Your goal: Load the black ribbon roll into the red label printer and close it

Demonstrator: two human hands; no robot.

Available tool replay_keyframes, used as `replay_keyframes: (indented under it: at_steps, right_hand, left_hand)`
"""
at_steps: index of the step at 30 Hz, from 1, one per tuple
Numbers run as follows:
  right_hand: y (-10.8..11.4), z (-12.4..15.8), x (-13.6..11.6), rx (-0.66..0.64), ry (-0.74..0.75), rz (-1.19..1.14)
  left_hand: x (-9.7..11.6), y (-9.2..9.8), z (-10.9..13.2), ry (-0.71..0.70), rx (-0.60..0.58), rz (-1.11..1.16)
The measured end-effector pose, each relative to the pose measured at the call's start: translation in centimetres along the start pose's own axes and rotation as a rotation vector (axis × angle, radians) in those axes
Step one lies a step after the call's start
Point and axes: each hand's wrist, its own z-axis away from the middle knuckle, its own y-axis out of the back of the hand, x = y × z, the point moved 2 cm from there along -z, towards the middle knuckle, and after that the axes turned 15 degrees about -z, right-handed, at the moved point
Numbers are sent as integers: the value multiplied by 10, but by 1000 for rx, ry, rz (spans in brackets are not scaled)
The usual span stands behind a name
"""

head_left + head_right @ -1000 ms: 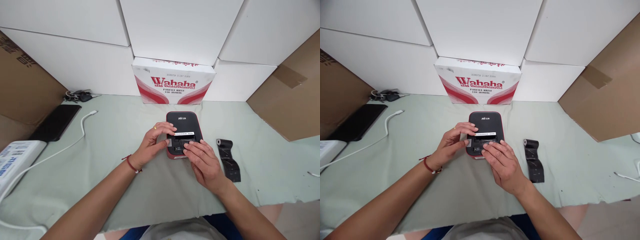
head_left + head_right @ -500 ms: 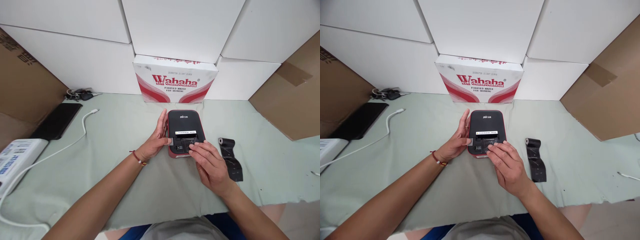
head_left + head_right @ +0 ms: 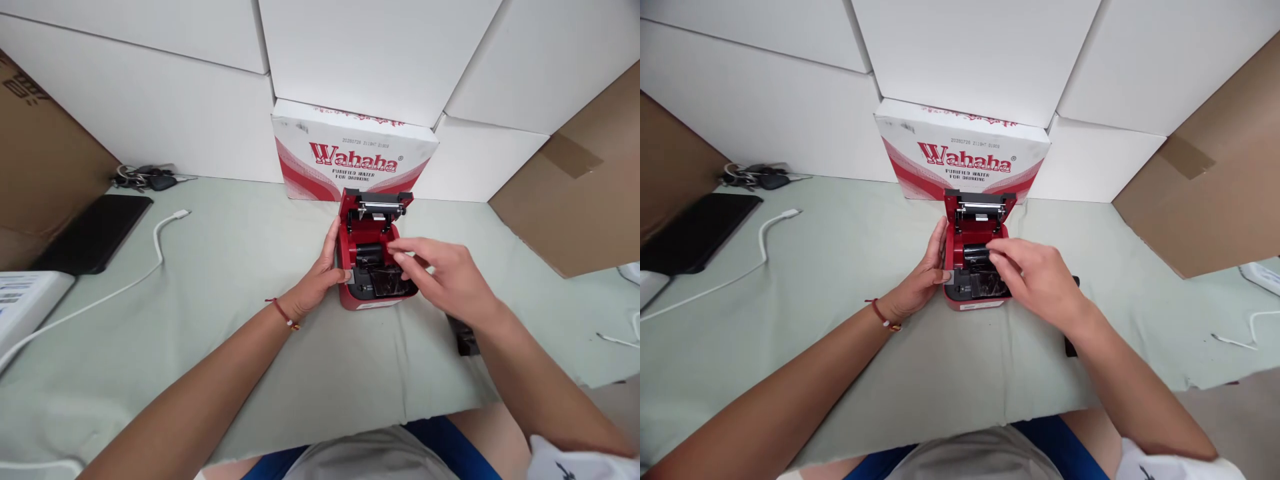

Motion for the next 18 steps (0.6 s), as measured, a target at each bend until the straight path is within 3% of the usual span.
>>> replay_keyframes:
  at_steps: [5,8,11,13,15,18]
  right_hand:
    - [-19,-69,-6,-451,-312,473]
    - [-39,-89,-3,-543,-349,538]
    - [-44,-90,-2,-539,-362,535]
    - [-33,-79,-5,-509,-360,525]
    - [-9,-61,-11,-417,-333,401]
    - [41,-25,-14,-198,-315,9]
  left_hand:
    - [-8,7,-3,-33,34,-134]
    - [-8,9,-3,-38,50,-191]
    - [-8,10,-3,-17,56,-183]
    - [-9,10,-3,-11,57,-157]
    - [-8,9,-3,-14,55,-138]
    - [-6,8,-3,-19,52,-133]
